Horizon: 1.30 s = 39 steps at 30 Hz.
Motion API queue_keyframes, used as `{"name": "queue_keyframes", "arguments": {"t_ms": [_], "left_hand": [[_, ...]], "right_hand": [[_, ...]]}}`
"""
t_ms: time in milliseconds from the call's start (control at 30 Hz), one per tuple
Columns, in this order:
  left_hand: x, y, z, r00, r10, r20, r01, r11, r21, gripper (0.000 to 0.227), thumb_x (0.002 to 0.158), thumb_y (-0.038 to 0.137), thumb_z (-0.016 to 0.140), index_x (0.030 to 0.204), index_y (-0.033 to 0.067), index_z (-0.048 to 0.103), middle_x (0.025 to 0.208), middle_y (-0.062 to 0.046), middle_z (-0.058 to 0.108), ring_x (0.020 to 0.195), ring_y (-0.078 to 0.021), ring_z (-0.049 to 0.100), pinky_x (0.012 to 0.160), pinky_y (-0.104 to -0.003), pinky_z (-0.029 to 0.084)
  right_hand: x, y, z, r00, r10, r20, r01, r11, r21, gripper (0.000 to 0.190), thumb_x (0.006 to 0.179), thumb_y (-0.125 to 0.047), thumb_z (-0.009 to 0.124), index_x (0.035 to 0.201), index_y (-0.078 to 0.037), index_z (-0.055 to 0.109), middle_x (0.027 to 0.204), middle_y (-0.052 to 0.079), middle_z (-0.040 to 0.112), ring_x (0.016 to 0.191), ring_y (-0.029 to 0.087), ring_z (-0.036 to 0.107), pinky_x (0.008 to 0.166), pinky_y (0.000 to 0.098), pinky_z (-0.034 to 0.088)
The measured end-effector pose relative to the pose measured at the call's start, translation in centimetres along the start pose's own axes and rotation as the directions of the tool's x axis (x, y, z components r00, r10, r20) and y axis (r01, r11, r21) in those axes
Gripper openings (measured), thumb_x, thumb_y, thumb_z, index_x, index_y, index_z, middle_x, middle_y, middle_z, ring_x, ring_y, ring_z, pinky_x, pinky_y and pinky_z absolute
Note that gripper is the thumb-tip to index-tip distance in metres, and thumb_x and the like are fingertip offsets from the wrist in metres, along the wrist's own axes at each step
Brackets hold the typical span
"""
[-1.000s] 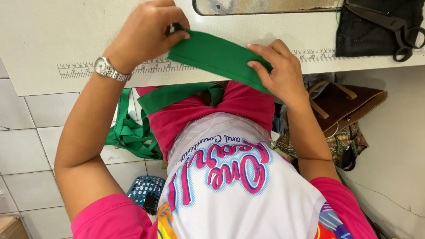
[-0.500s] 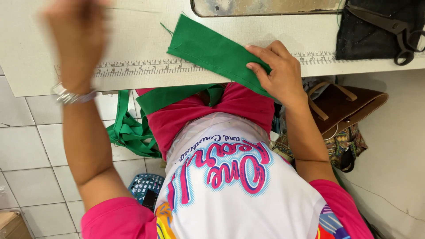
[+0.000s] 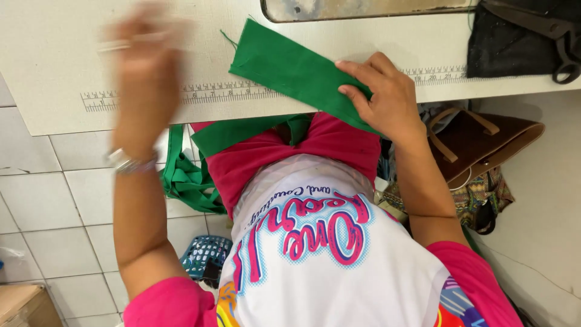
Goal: The person is folding green fabric strips and sewing them using an industrial sewing machine on a factory floor.
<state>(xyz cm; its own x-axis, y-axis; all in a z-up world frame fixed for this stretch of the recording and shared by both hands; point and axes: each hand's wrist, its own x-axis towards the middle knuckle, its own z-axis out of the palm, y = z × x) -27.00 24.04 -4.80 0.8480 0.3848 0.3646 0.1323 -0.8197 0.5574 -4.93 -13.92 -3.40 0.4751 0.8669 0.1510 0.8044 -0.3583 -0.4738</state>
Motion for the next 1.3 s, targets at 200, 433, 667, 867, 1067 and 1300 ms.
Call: {"name": "queue_keyframes", "arguments": {"t_ms": [200, 433, 667, 867, 1067, 1300], "left_hand": [[6.4, 7.8, 5.9, 0.827, 0.409, 0.385, -0.486, 0.865, 0.126, 0.046, 0.098, 0.001, 0.070, 0.143, 0.0071, 0.061, 0.127, -0.016, 0.057, 0.100, -0.0340, 0.057, 0.076, -0.047, 0.052], [6.8, 6.3, 7.7, 0.817, 0.498, 0.290, -0.536, 0.841, 0.068, 0.004, 0.101, 0.004, 0.073, 0.099, 0.0081, 0.075, 0.106, -0.013, 0.064, 0.086, -0.0300, 0.063, 0.060, -0.040, 0.052], [6.5, 5.2, 6.9, 0.616, 0.730, 0.294, -0.764, 0.464, 0.449, 0.016, 0.111, 0.013, 0.068, 0.100, 0.0199, 0.058, 0.098, 0.003, 0.053, 0.062, -0.0057, 0.049, 0.056, -0.021, 0.044], [6.4, 6.3, 5.8, 0.490, 0.807, 0.330, -0.806, 0.275, 0.523, 0.019, 0.110, 0.019, 0.070, 0.092, 0.0222, 0.066, 0.092, 0.008, 0.055, 0.080, -0.0070, 0.056, 0.070, -0.020, 0.050], [5.7, 7.0, 6.1, 0.529, 0.759, 0.380, -0.794, 0.283, 0.538, 0.024, 0.109, 0.017, 0.063, 0.086, 0.0224, 0.065, 0.089, 0.004, 0.053, 0.075, -0.0086, 0.056, 0.065, -0.022, 0.046], [5.1, 7.9, 4.9, 0.588, 0.684, 0.433, -0.792, 0.377, 0.480, 0.024, 0.108, 0.023, 0.050, 0.106, 0.0103, 0.071, 0.102, -0.002, 0.061, 0.075, -0.0124, 0.063, 0.074, -0.025, 0.049]], "right_hand": [[-0.3, -0.1, -0.5, 1.000, -0.025, -0.011, 0.026, 0.994, 0.106, 0.034, 0.103, -0.013, 0.083, 0.135, -0.013, 0.072, 0.096, 0.004, 0.051, 0.073, 0.019, 0.051, 0.062, 0.0349, 0.045], [-0.8, 0.1, 0.1, 0.995, -0.086, -0.056, 0.091, 0.991, 0.099, 0.039, 0.104, -0.010, 0.084, 0.139, -0.011, 0.069, 0.096, 0.007, 0.052, 0.080, 0.022, 0.052, 0.067, 0.0361, 0.046], [-1.6, 0.1, 1.2, 0.966, -0.211, -0.147, 0.224, 0.972, 0.073, 0.053, 0.103, 0.015, 0.081, 0.143, -0.016, 0.065, 0.089, 0.006, 0.047, 0.076, 0.021, 0.046, 0.064, 0.0326, 0.043], [-1.6, -0.4, 1.2, 0.940, -0.311, -0.139, 0.299, 0.949, -0.103, 0.043, 0.108, 0.011, 0.070, 0.142, -0.016, 0.067, 0.088, 0.008, 0.048, 0.075, 0.026, 0.046, 0.063, 0.0382, 0.042], [-1.9, -1.8, 0.8, 0.945, -0.326, -0.035, 0.310, 0.924, -0.224, 0.042, 0.110, 0.005, 0.067, 0.147, -0.015, 0.062, 0.093, 0.010, 0.051, 0.079, 0.030, 0.050, 0.068, 0.0439, 0.043], [-1.6, -5.6, -0.1, 0.964, -0.263, 0.029, 0.249, 0.862, -0.442, 0.045, 0.101, -0.036, 0.061, 0.134, -0.006, 0.067, 0.101, 0.009, 0.056, 0.082, 0.030, 0.051, 0.067, 0.0436, 0.043]]}}
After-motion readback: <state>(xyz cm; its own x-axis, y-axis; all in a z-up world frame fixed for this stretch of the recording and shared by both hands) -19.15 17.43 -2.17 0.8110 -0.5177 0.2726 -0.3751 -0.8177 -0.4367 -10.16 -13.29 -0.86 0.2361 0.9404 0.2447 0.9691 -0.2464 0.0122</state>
